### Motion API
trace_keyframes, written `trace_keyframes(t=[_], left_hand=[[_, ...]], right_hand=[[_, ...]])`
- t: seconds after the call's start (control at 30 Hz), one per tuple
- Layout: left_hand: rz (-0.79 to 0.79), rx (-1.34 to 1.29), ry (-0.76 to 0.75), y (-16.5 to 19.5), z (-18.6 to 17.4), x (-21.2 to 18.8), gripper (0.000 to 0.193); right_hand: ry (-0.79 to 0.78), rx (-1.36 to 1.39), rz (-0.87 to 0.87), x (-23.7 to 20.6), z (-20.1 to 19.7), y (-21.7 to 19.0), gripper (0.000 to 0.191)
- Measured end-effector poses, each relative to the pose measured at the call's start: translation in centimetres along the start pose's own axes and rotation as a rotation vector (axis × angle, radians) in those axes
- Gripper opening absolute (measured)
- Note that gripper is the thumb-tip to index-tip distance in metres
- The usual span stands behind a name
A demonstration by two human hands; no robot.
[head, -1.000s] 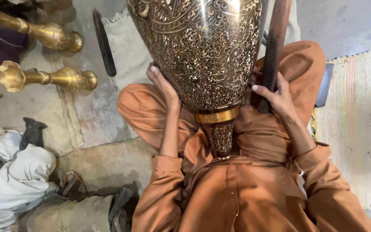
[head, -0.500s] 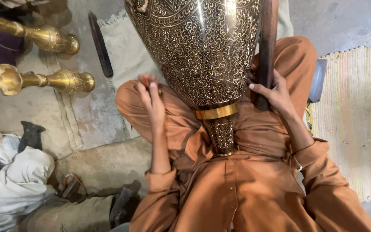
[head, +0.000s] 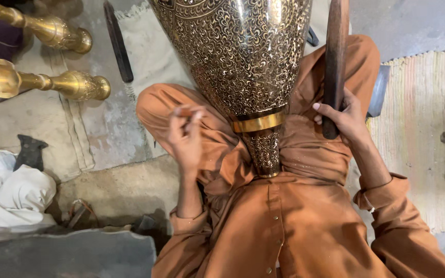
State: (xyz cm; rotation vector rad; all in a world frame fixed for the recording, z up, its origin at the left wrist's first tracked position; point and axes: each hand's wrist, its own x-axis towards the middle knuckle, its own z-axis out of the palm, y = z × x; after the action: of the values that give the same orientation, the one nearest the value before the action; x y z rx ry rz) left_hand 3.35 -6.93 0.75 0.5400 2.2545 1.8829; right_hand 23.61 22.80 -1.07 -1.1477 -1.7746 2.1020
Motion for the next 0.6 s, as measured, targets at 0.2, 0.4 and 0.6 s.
trace_keyframes(t=[0.2,0.4,0.6], left_hand=[[-0.171,-0.464,-0.221,-0.8,5.2,-1.4,0.034],[-0.068,-0.379,-0.228,-1.8,7.8,-1.9,0.039],[0.067,-0.292,-0.169,-2.4,8.2,-2.3,0.045]], right_hand=[[-0.002,0.081,0.007,-0.8,-2.3,1.0,0.033],[0.028,-0.133,-0.193,-2.5,-5.3,-3.3,0.03],[0.082,-0.942,-0.688,-5.0,-5.1,-8.9,0.059]])
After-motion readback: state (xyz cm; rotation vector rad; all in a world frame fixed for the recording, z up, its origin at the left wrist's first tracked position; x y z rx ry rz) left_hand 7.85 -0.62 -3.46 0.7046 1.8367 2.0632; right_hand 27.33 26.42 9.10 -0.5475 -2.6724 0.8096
